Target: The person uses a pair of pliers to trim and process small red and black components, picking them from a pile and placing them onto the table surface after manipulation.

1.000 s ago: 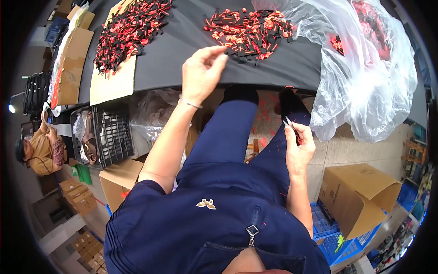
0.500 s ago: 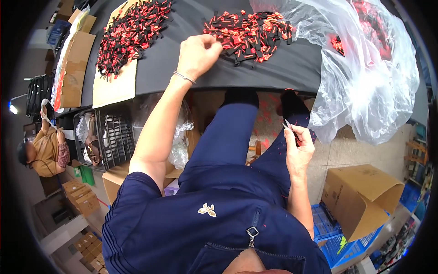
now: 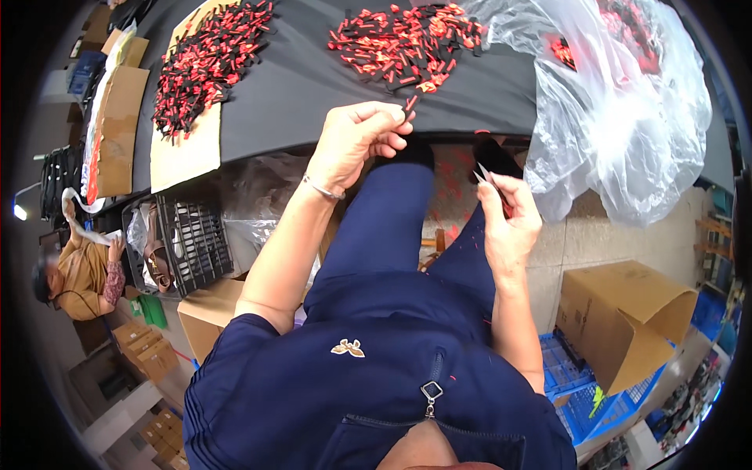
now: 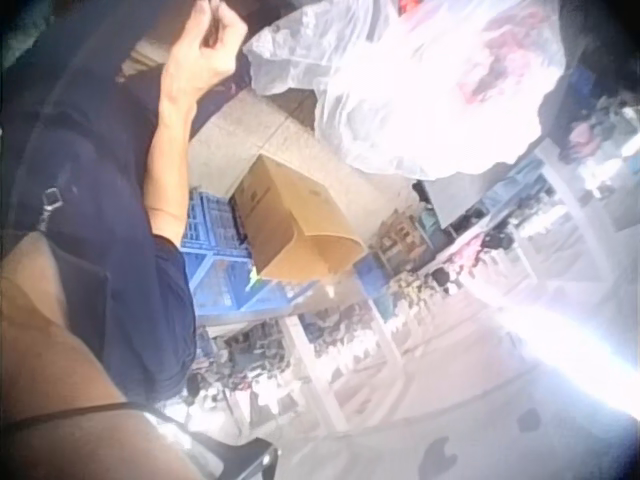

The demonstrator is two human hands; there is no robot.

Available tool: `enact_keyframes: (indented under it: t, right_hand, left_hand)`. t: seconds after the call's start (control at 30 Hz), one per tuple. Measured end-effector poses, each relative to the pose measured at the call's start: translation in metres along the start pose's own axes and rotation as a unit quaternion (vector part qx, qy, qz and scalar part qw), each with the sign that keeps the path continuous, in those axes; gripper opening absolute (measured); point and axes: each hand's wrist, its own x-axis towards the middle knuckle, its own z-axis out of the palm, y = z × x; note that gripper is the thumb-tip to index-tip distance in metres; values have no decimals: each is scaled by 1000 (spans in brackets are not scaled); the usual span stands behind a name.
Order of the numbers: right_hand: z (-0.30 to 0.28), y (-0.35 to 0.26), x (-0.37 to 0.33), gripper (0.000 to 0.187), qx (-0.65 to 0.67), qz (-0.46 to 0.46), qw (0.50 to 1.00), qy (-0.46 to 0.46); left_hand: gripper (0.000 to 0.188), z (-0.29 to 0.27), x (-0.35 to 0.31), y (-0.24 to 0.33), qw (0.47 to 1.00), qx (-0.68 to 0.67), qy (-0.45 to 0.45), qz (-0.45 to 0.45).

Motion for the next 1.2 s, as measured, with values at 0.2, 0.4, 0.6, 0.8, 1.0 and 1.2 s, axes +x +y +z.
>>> enact_keyframes:
  t: [0.2,0.4,0.6,0.8,1.0,1.2]
  right_hand:
    - [11,-10,4,22,-86,-121,989,26]
    - [2,-13,5,25,-255,-281,922,72]
    - [-5,-13,-2,25,-306,-301,900,73]
    - [-8,-8,-4,25,-340,-319,881,79]
    - [-11,-1,-5,23,-283,-251,924,49]
    - [-16,5,-7,16,63,69,993,-67]
  left_hand:
    - [20,29,-25,-16,998,48,-22,36]
    - [19,45,-42,-22,997,52,-65,6]
    - [17,53,-45,-29,996,59,-72,1]
    - [17,56,-45,-32,995,73,-69,4]
    - [16,57,-41,-36,994,84,-73,2]
    - [13,60,-40,-40,992,87,-86,-14]
